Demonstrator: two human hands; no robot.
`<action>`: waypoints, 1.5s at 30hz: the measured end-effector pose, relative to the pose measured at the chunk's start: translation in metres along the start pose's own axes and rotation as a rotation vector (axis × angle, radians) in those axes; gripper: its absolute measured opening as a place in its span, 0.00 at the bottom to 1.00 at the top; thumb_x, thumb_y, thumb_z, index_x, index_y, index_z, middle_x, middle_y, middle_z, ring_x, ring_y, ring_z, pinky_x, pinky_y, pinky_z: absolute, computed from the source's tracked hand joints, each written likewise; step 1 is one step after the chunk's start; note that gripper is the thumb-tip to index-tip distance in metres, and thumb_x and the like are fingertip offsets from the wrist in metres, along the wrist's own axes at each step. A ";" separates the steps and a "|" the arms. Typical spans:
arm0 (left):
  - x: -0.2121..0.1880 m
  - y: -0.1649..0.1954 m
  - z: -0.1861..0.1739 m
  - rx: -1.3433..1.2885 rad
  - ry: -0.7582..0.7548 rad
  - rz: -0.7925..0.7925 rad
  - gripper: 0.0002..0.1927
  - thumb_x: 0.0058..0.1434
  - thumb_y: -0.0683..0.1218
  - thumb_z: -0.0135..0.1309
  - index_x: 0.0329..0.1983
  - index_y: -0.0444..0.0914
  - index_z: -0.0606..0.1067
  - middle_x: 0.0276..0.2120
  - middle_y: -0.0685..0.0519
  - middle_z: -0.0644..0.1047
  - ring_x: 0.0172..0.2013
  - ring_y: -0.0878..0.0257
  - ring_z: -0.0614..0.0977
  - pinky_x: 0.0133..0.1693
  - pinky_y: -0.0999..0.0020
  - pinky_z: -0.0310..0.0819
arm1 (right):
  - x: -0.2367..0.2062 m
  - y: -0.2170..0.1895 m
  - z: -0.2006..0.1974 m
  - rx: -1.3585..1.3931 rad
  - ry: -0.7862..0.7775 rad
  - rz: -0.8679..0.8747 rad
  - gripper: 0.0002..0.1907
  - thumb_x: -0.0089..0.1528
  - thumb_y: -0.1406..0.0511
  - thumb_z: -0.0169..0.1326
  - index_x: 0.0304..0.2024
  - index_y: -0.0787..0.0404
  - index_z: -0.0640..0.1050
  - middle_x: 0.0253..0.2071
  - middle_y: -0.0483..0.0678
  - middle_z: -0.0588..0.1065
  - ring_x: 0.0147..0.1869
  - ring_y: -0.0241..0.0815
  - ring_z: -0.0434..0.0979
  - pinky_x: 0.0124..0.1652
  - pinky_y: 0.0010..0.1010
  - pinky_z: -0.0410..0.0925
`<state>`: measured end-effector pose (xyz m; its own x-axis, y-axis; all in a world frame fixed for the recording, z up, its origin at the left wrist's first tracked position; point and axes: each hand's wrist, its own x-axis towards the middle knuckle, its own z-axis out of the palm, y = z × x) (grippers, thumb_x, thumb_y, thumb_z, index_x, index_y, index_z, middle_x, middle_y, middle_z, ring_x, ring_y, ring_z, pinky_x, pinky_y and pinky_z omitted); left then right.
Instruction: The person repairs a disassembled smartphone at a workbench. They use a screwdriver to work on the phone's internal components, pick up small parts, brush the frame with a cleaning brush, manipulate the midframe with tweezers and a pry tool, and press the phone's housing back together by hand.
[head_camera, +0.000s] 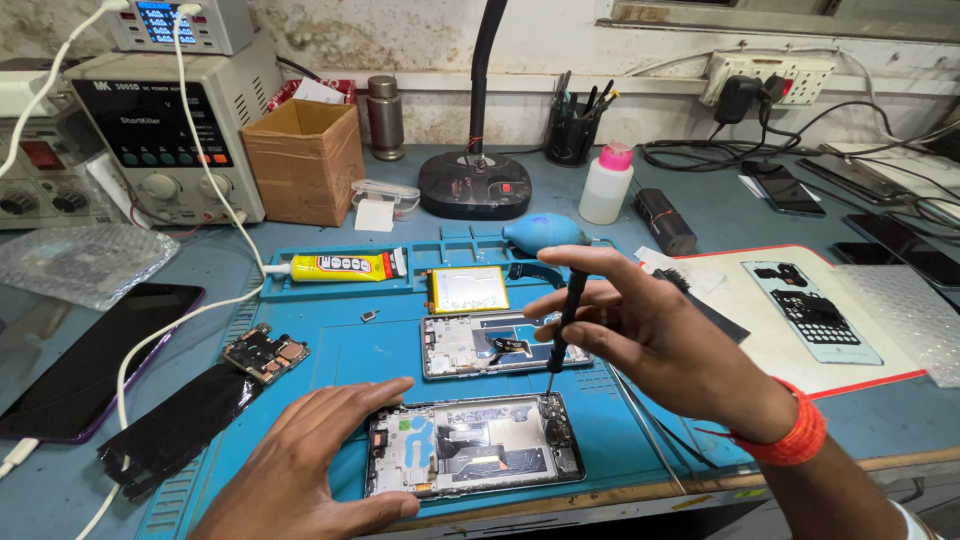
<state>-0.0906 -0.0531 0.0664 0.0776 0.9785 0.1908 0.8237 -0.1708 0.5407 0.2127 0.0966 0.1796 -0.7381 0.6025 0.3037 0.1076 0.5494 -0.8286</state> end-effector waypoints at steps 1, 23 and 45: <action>0.000 0.000 0.000 -0.004 -0.006 -0.004 0.52 0.47 0.71 0.71 0.73 0.53 0.65 0.64 0.49 0.73 0.67 0.50 0.67 0.65 0.45 0.51 | 0.000 0.001 0.001 -0.107 0.029 -0.052 0.32 0.62 0.71 0.58 0.68 0.52 0.66 0.47 0.46 0.82 0.48 0.35 0.85 0.47 0.28 0.79; 0.013 0.040 0.012 -0.188 0.239 -0.155 0.19 0.61 0.56 0.60 0.54 0.50 0.84 0.44 0.54 0.81 0.43 0.62 0.85 0.43 0.62 0.83 | 0.000 -0.004 0.002 -0.255 -0.001 -0.102 0.30 0.61 0.70 0.60 0.64 0.55 0.67 0.43 0.48 0.81 0.43 0.39 0.83 0.44 0.31 0.78; 0.075 0.124 0.037 -0.009 0.040 0.021 0.12 0.60 0.43 0.58 0.46 0.38 0.81 0.43 0.50 0.76 0.48 0.52 0.74 0.54 0.55 0.68 | -0.003 -0.004 0.002 -0.348 0.067 -0.117 0.34 0.57 0.71 0.64 0.64 0.55 0.68 0.41 0.48 0.82 0.41 0.39 0.85 0.42 0.31 0.79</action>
<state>0.0379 0.0035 0.1178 0.0724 0.9693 0.2349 0.8168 -0.1927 0.5437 0.2132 0.0912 0.1812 -0.7151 0.5541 0.4262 0.2535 0.7737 -0.5806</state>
